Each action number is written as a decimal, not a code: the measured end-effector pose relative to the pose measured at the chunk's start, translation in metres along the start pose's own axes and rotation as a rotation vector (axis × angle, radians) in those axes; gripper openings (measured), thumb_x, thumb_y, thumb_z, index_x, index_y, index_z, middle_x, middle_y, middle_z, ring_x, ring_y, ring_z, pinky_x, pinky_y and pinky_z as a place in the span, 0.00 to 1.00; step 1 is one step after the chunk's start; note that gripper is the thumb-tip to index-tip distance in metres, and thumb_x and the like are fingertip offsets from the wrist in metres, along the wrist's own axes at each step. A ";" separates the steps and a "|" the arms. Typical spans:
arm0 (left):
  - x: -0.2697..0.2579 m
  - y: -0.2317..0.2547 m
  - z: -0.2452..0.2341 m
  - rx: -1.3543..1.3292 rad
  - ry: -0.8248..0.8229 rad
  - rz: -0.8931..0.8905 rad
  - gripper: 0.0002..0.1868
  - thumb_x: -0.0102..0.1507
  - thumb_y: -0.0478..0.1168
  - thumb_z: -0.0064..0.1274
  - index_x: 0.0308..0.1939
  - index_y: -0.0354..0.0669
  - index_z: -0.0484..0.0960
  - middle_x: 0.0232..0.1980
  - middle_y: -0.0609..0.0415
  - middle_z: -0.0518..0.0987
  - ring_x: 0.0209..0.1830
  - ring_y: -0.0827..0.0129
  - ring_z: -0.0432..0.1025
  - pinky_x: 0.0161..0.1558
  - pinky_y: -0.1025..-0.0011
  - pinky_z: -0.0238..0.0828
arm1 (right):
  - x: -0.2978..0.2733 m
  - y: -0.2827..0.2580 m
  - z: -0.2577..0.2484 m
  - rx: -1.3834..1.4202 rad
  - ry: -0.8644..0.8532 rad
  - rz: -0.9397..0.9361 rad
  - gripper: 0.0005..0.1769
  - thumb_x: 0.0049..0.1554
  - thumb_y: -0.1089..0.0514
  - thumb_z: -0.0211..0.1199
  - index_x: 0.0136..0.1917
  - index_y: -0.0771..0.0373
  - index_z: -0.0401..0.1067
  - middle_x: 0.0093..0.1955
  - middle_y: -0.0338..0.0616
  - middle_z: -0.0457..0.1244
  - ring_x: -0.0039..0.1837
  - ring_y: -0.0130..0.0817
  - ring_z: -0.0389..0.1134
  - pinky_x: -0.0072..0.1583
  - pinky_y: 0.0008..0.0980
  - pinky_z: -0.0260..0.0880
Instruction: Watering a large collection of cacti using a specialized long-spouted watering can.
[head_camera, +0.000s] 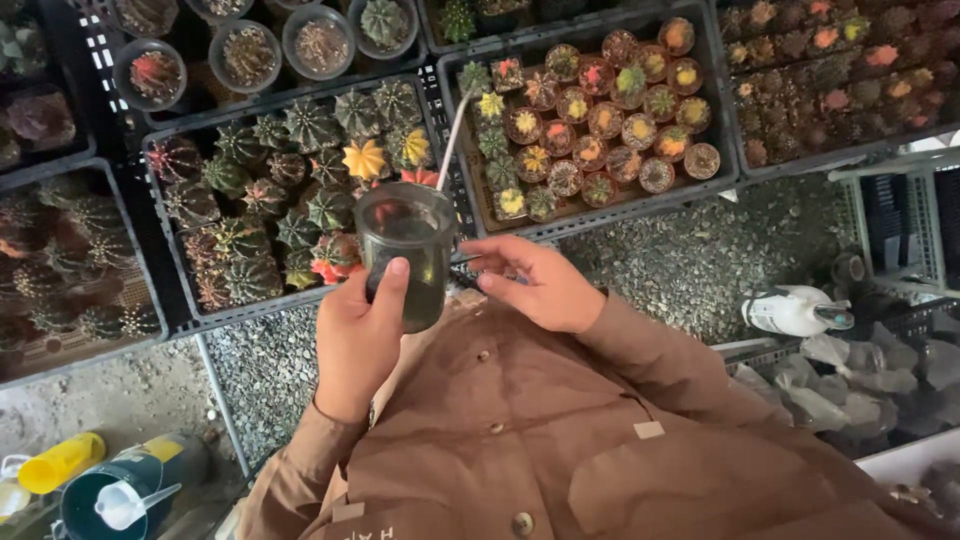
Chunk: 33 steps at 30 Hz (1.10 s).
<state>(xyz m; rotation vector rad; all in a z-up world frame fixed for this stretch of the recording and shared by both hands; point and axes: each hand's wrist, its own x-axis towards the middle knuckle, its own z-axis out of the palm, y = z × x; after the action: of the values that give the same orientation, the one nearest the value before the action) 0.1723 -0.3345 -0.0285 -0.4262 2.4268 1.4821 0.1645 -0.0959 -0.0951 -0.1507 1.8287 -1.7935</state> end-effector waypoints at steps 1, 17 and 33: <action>-0.001 0.002 0.002 0.008 0.018 0.004 0.23 0.69 0.53 0.50 0.30 0.35 0.78 0.18 0.53 0.74 0.19 0.74 0.68 0.24 0.69 0.65 | -0.001 0.001 -0.001 0.022 -0.021 -0.011 0.24 0.64 0.62 0.59 0.72 0.64 0.66 0.64 0.43 0.66 0.66 0.30 0.67 0.65 0.33 0.69; -0.048 0.041 0.078 -0.110 0.233 -0.187 0.25 0.68 0.54 0.50 0.27 0.37 0.79 0.17 0.59 0.72 0.17 0.79 0.64 0.21 0.72 0.60 | -0.019 -0.007 -0.093 -0.144 -0.268 -0.099 0.25 0.64 0.58 0.60 0.73 0.62 0.67 0.62 0.45 0.68 0.63 0.30 0.69 0.63 0.33 0.70; -0.080 0.063 0.157 -0.148 0.339 -0.194 0.26 0.69 0.53 0.51 0.24 0.37 0.75 0.16 0.60 0.70 0.17 0.79 0.63 0.20 0.73 0.58 | -0.052 0.019 -0.160 0.046 -0.384 -0.031 0.25 0.65 0.55 0.59 0.73 0.64 0.65 0.65 0.42 0.66 0.67 0.30 0.67 0.68 0.34 0.67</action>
<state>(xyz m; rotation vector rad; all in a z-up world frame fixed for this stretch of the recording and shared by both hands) 0.2326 -0.1580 -0.0165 -0.9882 2.4367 1.6176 0.1400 0.0711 -0.1064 -0.4736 1.5184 -1.6872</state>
